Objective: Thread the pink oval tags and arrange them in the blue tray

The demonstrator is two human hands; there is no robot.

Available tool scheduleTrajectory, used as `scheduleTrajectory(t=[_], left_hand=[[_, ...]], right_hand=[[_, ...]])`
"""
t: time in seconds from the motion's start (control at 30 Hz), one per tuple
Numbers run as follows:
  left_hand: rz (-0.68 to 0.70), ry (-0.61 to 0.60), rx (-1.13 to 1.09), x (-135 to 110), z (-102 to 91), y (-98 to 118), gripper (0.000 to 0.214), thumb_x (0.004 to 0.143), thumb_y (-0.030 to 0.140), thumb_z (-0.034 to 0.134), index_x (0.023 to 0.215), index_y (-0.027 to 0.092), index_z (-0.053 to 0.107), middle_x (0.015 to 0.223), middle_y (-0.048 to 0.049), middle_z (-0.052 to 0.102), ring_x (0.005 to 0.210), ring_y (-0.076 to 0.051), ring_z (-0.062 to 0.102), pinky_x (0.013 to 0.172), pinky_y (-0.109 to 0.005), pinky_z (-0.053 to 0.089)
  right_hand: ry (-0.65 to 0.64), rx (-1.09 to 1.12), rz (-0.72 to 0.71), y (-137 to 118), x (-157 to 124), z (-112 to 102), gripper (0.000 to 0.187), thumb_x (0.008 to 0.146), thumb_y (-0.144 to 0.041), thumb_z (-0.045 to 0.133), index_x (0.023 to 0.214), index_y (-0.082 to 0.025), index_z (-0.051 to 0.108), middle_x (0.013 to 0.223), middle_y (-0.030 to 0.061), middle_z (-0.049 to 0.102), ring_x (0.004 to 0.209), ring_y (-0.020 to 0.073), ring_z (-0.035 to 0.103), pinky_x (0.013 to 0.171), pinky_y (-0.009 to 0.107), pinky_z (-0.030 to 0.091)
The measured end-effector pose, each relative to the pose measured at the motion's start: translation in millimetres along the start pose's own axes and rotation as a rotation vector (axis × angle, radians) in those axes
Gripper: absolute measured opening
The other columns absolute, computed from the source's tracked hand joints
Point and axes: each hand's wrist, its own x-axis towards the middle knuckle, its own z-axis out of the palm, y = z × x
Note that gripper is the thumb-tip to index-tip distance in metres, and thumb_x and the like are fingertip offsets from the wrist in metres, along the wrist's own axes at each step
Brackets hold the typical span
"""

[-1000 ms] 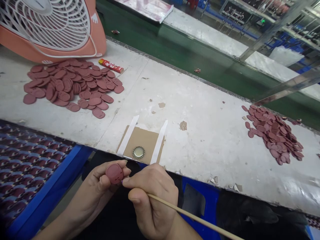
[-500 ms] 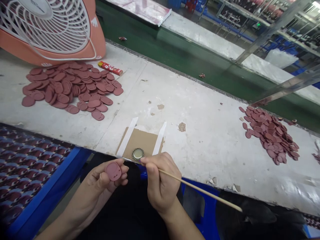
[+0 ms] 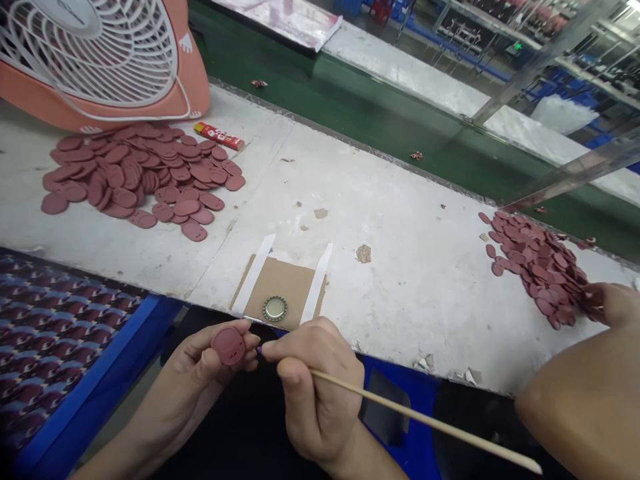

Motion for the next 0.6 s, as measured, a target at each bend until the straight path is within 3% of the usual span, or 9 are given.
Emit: scheduleTrajectory(t=[0.1, 0.4, 0.5, 0.6], left_hand=[[0.014, -0.017, 0.014, -0.1, 0.5, 0.6, 0.030, 0.074, 0.045, 0.082, 0.100, 0.030, 0.081, 0.087, -0.0005, 0.082, 0.076, -0.013, 0.071, 0.077, -0.019, 0.057], [0.021, -0.003, 0.025, -1.0, 1.6, 1.9, 0.028, 0.072, 0.045, 0.083, 0.096, 0.030, 0.082, 0.082, -0.0002, 0.081, 0.075, -0.014, 0.070, 0.075, -0.020, 0.057], [0.016, 0.055, 0.024, -1.8, 2.7, 0.0, 0.031, 0.069, 0.046, 0.085, 0.093, 0.028, 0.082, 0.081, -0.0018, 0.081, 0.074, -0.015, 0.070, 0.075, -0.022, 0.057], [-0.019, 0.144, 0.016, -0.7, 7.0, 0.6, 0.037, 0.063, 0.049, 0.087, 0.091, 0.025, 0.083, 0.081, -0.0048, 0.081, 0.075, -0.019, 0.072, 0.073, -0.025, 0.059]], right_hand=[[-0.070, 0.001, -0.014, -4.6, -0.2, 1.1, 0.026, 0.110, -0.025, 0.043, 0.103, -0.015, 0.066, 0.085, 0.0051, 0.067, 0.073, 0.0159, 0.062, 0.067, 0.031, 0.049], [-0.117, -0.019, 0.012, -1.8, 3.6, 5.3, 0.025, 0.110, -0.026, 0.043, 0.101, -0.016, 0.064, 0.086, 0.0030, 0.066, 0.077, 0.0139, 0.062, 0.070, 0.028, 0.049], [-0.129, -0.012, 0.011, -1.4, 2.9, 5.6, 0.025, 0.110, -0.027, 0.043, 0.101, -0.016, 0.064, 0.084, 0.0031, 0.066, 0.074, 0.0138, 0.061, 0.069, 0.028, 0.048], [-0.052, 0.010, -0.047, 3.5, 2.9, 2.3, 0.026, 0.110, -0.029, 0.042, 0.106, -0.016, 0.064, 0.085, 0.0052, 0.065, 0.075, 0.0158, 0.061, 0.067, 0.030, 0.049]])
